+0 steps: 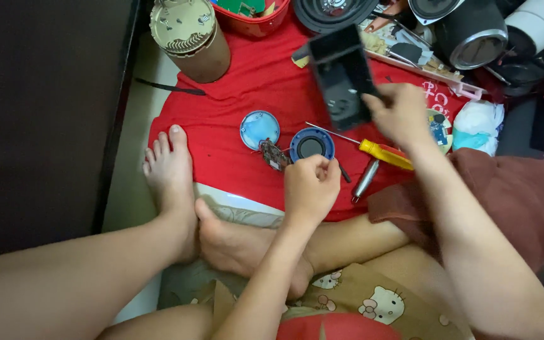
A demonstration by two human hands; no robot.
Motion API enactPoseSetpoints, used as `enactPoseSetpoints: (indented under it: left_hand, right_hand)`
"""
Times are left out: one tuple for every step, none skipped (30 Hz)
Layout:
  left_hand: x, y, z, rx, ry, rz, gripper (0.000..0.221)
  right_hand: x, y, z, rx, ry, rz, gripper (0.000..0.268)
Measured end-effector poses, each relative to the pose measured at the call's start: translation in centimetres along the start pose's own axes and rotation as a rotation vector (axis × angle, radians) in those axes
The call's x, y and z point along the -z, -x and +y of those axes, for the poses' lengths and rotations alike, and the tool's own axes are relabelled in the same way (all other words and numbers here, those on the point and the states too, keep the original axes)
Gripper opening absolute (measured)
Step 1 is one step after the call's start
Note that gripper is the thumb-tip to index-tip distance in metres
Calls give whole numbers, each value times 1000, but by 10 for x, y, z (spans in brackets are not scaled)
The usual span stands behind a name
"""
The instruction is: Disassembling and inspecting the internal components of a small portable speaker to verify wire integrity.
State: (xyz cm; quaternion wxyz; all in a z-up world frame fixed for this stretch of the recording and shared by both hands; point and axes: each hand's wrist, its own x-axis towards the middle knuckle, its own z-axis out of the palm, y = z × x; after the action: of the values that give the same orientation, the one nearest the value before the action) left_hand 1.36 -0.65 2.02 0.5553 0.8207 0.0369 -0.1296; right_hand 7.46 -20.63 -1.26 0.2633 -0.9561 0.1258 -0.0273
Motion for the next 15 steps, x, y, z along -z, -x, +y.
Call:
enactPoseSetpoints:
  left_hand:
    - [7, -2, 6, 0, 1, -2, 17]
    - [13, -3, 12, -76, -4, 95, 18]
    - [19, -5, 18, -153, -11, 192, 19]
    - [23, -14, 13, -155, -11, 188, 19]
    - [28, -23, 9, -226, 10, 275, 20]
    - [32, -31, 5, -296, 31, 363, 21]
    - [36, -39, -2, -299, 32, 353, 21]
    - [39, -47, -9, -258, 28, 410, 18]
    - [43, -55, -17, -216, 23, 471, 16]
    - [46, -61, -24, -218, 24, 466, 16]
    - [49, -67, -31, -284, -97, 500, 6]
    - [52, -73, -38, -352, -219, 532, 10]
    - [50, -80, -46, -353, -220, 531, 10]
    - [48, -86, -55, -149, -354, 441, 19]
    - [46, -92, -64, 59, -483, 346, 30]
  right_hand:
    - [9, 7, 10, -2, 2, 0, 9]
    - [18, 14, 20, -11, 17, 24, 9]
    - [27, 21, 31, -22, 32, 50, 8]
    - [32, 28, 34, -26, 32, 52, 8]
    - [38, 36, 37, -130, -183, 55, 11]
    - [44, 44, 41, -233, -401, 57, 15]
    - [47, 48, 42, -241, -400, 63, 15]
    - [51, 53, 44, -291, -435, 75, 14]
    - [53, 57, 45, -338, -471, 84, 13]
    - [56, 60, 45, -342, -470, 88, 13]
    - [59, 62, 45, -242, -350, 125, 11]
    - [61, 65, 44, -141, -230, 159, 10]
    - [60, 64, 45, -142, -231, 160, 10]
    - [58, 63, 46, -120, -257, 159, 11]
    - [56, 62, 47, -97, -281, 154, 13]
